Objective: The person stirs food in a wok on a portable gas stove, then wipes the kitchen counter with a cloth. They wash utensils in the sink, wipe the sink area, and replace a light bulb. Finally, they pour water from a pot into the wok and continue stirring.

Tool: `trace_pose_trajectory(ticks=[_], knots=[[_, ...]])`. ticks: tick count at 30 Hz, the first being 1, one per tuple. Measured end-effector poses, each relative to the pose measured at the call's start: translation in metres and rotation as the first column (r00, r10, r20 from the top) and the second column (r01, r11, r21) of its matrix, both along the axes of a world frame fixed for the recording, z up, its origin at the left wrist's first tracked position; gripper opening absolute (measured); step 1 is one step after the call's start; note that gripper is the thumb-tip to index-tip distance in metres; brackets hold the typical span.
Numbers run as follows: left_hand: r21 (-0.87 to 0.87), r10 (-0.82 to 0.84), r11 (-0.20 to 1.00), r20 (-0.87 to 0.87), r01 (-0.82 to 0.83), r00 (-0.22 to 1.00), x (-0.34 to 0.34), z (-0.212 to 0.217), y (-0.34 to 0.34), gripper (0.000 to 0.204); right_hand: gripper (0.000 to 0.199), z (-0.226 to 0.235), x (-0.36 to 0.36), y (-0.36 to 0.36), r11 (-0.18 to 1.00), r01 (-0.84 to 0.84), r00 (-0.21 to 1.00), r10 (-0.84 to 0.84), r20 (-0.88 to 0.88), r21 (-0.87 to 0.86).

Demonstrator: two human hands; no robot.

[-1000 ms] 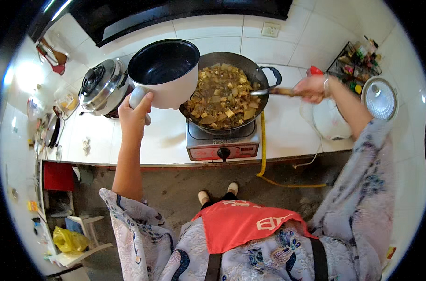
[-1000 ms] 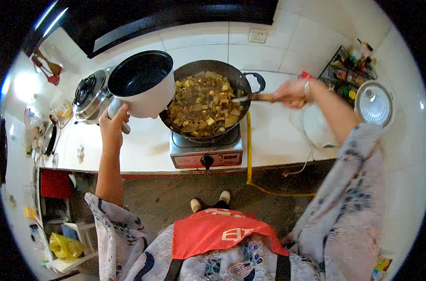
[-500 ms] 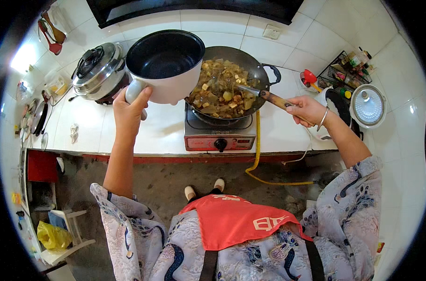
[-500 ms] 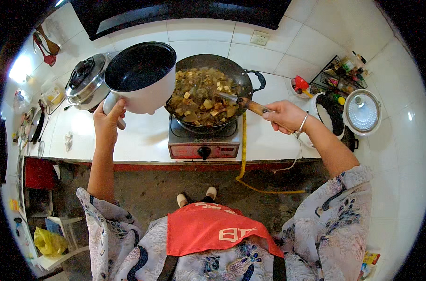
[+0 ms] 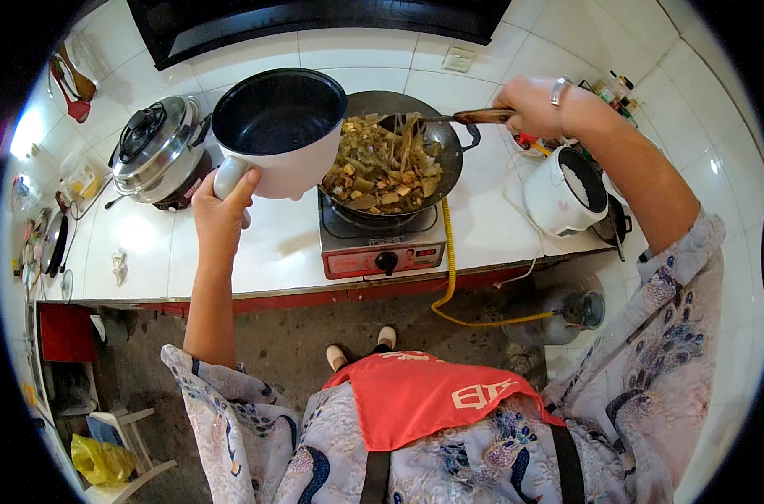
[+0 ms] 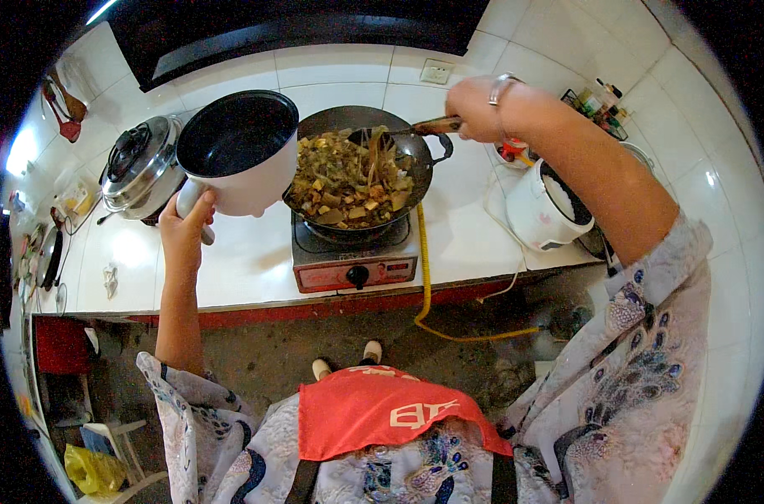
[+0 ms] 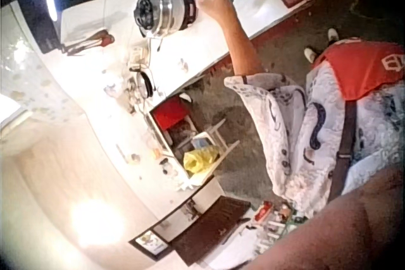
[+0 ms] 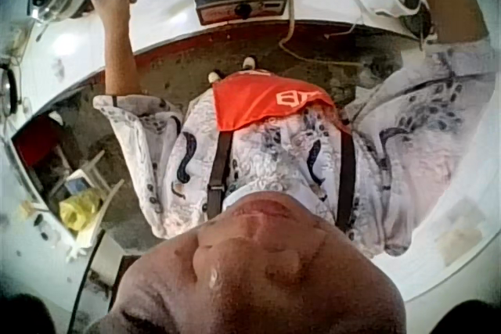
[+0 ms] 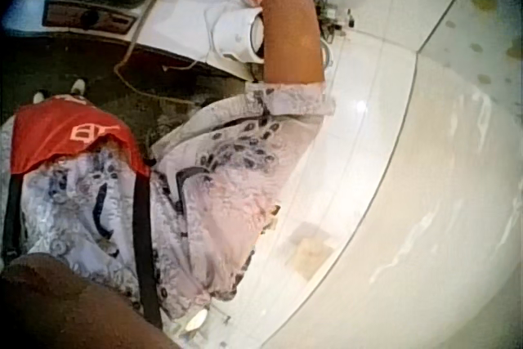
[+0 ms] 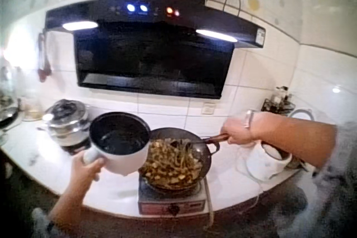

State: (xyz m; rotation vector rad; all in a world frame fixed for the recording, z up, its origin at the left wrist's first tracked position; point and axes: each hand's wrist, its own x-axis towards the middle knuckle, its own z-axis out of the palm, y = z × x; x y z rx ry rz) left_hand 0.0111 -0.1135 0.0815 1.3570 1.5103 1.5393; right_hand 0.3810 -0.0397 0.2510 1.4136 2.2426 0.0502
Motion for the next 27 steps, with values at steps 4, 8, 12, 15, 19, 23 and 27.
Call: trace_pose_trajectory(ticks=[4, 8, 12, 15, 19, 23, 27], knots=[[-0.018, -0.039, 0.999, 0.024, 0.039, 0.999, 0.011, 0.002, 0.002, 0.029, 0.017, -0.019, 0.008, 0.021, 0.990, -0.051, 0.975, 0.021, 0.220, 0.131], [-0.007, -0.023, 1.000, 0.001, 0.023, 1.000, 0.004, 0.000, -0.003, 0.029, 0.019, -0.005, 0.017, 0.036, 0.977, 0.212, 0.962, -0.203, 0.183, -0.035], [0.020, -0.015, 1.000, -0.021, 0.015, 1.000, 0.001, -0.004, -0.006, 0.029, 0.024, 0.007, 0.066, 0.042, 0.684, 0.586, 0.786, -0.610, 0.100, -0.435], [0.016, -0.011, 1.000, -0.072, 0.012, 0.997, 0.001, -0.002, -0.001, 0.029, 0.033, -0.026, 0.127, 0.029, 0.250, 0.602, 0.475, -0.875, 0.089, -0.759], [-0.017, -0.040, 0.999, -0.210, 0.037, 0.977, 0.005, 0.010, 0.004, 0.030, 0.036, -0.104, 0.141, -0.020, 0.221, 0.234, 0.385, -0.915, -0.118, -0.947], [-0.018, -0.049, 0.999, -0.339, 0.045, 0.939, 0.013, 0.014, 0.013, 0.030, 0.031, -0.195, 0.083, -0.078, 0.451, 0.119, 0.053, -0.893, -0.448, -0.885], [0.050, -0.044, 0.996, -0.485, 0.078, 0.873, 0.025, 0.028, 0.023, 0.031, 0.022, -0.227, 0.059, -0.101, 0.435, -0.054, -0.268, -0.873, -0.406, -0.899]])
